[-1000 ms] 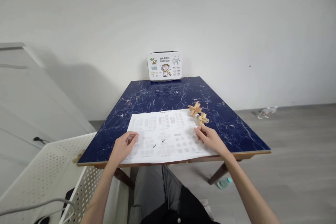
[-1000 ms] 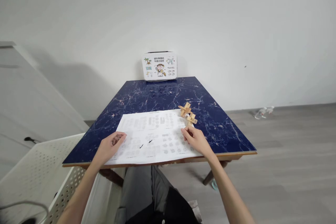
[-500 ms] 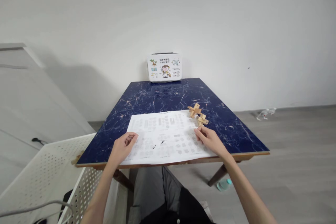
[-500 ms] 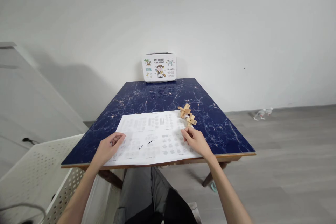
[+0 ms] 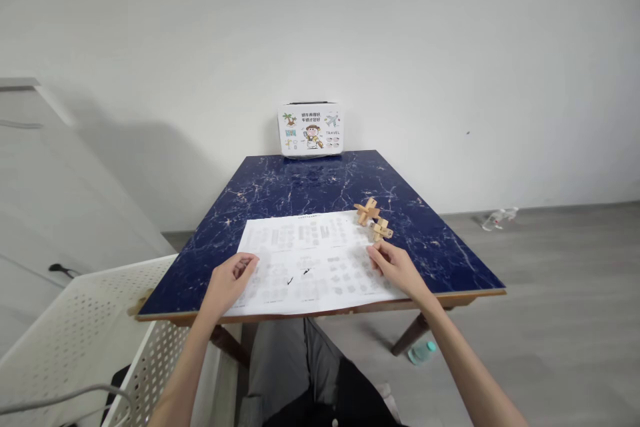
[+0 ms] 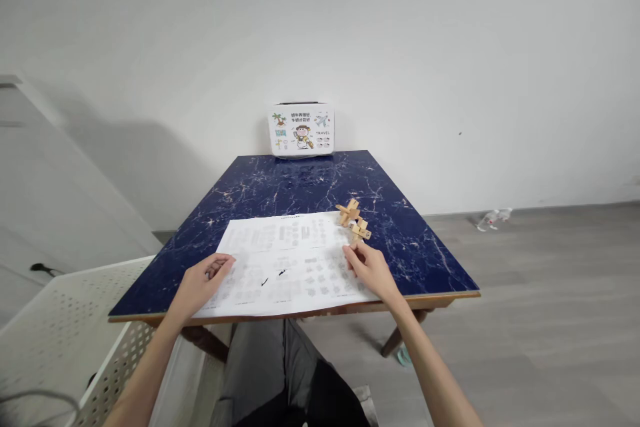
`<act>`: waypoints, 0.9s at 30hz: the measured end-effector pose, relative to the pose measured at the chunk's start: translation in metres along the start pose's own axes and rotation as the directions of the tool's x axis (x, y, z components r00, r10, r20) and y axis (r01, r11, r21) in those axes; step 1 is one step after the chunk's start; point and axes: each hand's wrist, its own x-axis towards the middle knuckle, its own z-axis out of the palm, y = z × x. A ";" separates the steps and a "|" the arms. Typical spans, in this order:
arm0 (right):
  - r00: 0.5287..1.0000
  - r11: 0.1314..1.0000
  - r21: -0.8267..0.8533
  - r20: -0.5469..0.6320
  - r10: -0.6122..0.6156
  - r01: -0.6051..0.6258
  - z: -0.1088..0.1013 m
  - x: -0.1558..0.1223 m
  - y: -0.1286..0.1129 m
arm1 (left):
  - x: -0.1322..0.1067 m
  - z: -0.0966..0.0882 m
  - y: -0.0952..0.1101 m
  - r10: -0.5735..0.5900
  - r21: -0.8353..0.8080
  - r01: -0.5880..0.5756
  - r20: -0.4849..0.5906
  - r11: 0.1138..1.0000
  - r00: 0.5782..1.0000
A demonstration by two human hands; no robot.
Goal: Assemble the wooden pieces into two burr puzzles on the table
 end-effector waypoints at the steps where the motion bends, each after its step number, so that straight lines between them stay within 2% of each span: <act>1: 1.000 1.000 0.009 -0.021 0.000 0.000 -0.001 0.000 -0.001 | 0.000 0.000 0.000 0.001 -0.002 -0.001 -0.001 1.000 1.000; 4: 0.984 0.999 -0.044 -0.176 -0.022 0.014 -0.009 0.006 -0.007 | 0.000 0.001 -0.001 0.001 -0.005 -0.001 -0.005 1.000 1.000; 7: 0.905 0.978 -0.206 -0.418 -0.077 -0.012 -0.023 0.026 -0.011 | 0.000 0.002 -0.003 0.000 -0.004 0.000 -0.013 1.000 1.000; 9: 0.878 0.944 -0.327 -0.465 -0.116 -0.048 -0.033 0.046 -0.009 | 0.000 0.002 -0.003 -0.001 -0.007 0.001 -0.018 1.000 1.000; 11: 0.896 0.880 -0.470 -0.419 -0.148 -0.074 -0.039 0.066 -0.005 | 0.000 0.002 -0.003 -0.006 -0.011 0.006 -0.021 1.000 1.000; 14: 0.948 0.758 -0.634 -0.310 -0.072 -0.150 -0.039 0.090 -0.001 | 0.000 0.002 -0.004 -0.005 -0.019 0.004 -0.021 1.000 1.000; 18: 0.972 0.634 -0.753 -0.234 -0.007 -0.177 -0.028 0.105 -0.003 | 0.000 0.002 -0.006 0.002 -0.023 -0.002 -0.015 1.000 1.000; 24: 0.979 0.623 -0.778 -0.182 -0.093 -0.085 -0.014 0.107 -0.018 | -0.001 0.001 -0.003 -0.007 -0.010 0.007 -0.010 1.000 1.000; 27: 0.974 0.680 -0.733 -0.155 -0.166 -0.001 -0.009 0.095 -0.030 | -0.002 0.000 -0.001 -0.011 -0.002 0.011 -0.001 1.000 1.000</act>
